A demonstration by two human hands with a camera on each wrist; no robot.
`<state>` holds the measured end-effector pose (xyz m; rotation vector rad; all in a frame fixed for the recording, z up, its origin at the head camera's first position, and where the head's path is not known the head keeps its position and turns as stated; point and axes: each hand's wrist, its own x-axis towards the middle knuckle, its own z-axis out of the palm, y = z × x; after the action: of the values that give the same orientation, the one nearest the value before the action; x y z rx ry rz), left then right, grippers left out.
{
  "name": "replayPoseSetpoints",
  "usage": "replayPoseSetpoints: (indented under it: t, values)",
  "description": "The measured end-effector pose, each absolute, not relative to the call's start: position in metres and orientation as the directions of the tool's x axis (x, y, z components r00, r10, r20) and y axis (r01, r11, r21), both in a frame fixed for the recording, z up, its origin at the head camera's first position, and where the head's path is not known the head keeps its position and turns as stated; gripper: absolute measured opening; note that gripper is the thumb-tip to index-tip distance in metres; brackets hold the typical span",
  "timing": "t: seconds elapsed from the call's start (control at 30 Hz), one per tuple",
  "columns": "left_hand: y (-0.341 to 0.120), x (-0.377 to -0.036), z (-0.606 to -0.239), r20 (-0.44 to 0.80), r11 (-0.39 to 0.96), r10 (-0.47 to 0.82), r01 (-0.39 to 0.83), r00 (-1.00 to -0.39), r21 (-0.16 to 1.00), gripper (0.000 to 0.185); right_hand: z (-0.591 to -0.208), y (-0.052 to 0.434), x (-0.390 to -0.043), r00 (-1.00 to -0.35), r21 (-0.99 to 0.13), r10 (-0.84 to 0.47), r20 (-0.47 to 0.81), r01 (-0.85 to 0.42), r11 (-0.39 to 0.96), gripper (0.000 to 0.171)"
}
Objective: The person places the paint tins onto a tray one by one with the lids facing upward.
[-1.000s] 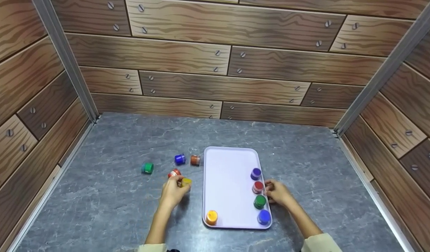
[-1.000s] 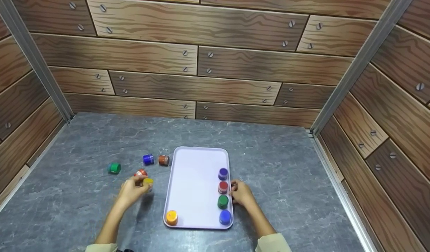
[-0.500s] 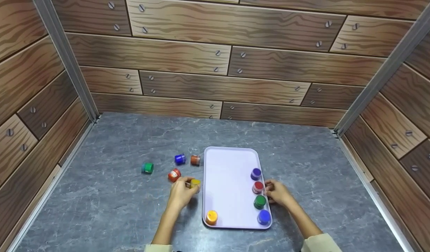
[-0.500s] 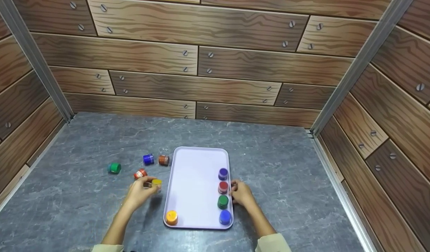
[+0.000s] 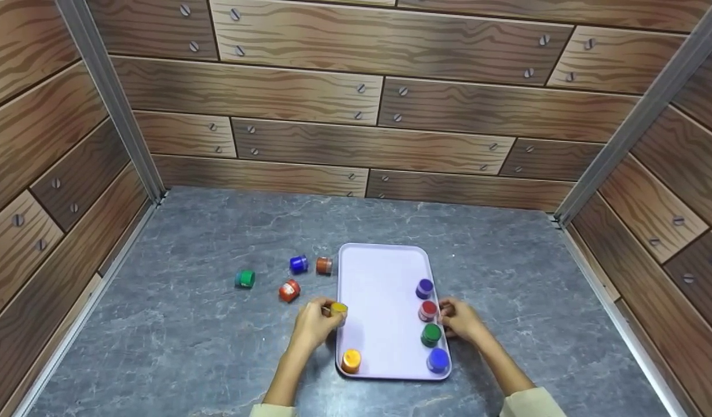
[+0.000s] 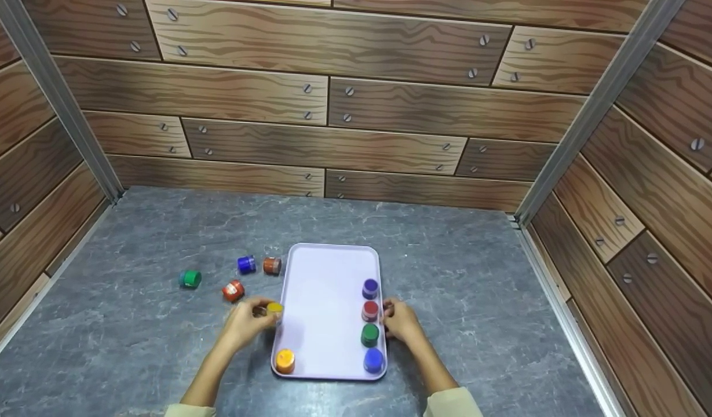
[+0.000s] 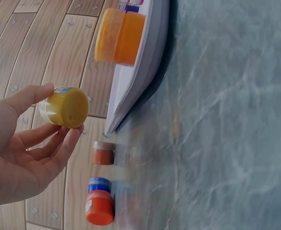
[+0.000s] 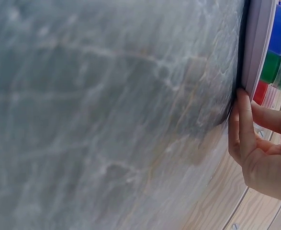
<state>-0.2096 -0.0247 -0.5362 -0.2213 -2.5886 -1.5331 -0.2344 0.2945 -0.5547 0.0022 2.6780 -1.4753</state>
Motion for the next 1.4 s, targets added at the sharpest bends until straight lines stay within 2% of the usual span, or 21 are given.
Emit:
replayPoseSetpoints:
  t: [0.33,0.6,1.13,1.4]
  values:
    - [-0.015,-0.209,-0.546,0.207,0.479,0.127,0.243,-0.97,0.843,0.026,-0.559,0.297,-0.236,-0.995,-0.848,-0.042,-0.086,0.051,0.527,0.025]
    - [-0.011,-0.207,-0.554,0.255,0.478,0.165,0.303,-0.953,0.824,0.026,-0.555,0.298,-0.234,-0.992,-0.858,-0.102,-0.078,0.015,0.513,0.028]
    - [-0.007,-0.206,-0.556,0.22,0.509,0.276,0.337,-0.936,0.792,0.027,-0.556,0.297,-0.235,-0.995,-0.839,-0.059,-0.078,0.034,0.543,0.028]
    - [-0.009,-0.205,-0.557,0.225,0.489,0.316,0.361,-0.922,0.794,0.027,-0.555,0.298,-0.234,-0.993,-0.844,-0.085,-0.077,0.019,0.536,0.027]
